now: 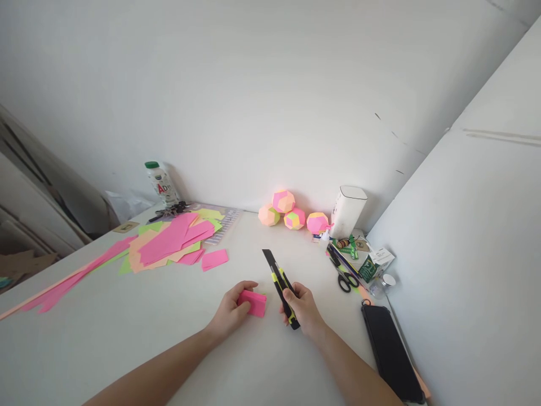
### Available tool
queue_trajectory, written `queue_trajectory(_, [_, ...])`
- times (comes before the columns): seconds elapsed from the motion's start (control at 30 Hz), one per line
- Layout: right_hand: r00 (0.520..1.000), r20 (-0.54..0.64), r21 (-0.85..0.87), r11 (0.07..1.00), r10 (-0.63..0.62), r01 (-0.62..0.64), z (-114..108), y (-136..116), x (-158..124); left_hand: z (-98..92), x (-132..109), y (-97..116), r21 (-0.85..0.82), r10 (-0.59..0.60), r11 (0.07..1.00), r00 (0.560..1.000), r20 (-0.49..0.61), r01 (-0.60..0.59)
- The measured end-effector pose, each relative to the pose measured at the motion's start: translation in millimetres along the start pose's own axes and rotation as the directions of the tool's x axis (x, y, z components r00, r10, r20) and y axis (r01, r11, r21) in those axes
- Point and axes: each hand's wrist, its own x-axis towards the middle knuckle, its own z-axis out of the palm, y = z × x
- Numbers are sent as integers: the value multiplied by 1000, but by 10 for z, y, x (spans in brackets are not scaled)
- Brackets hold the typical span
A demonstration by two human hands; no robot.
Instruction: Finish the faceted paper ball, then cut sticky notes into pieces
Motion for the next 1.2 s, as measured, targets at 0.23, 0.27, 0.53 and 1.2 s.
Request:
queue_trajectory(0.23, [997,61,60,997,-55,52,-37,-124,10,0,-3,-3,10,-7,1000,1000,7,7])
queue_trajectory(0.27, [996,67,59,997,-53,49,-43,-132,10,0,-6,-1,8,-12,1000,1000,9,12])
queue_trajectory(0.53, [999,20,27,999,-34,33,-3,-77,7,-1,-8,22,-9,-24,1000,1000,7,24])
queue_trajectory(1.2, [994,-102,-39,998,35,-40,37,-137,1,-1,-3,-28,-45,-15,999,999,28,16])
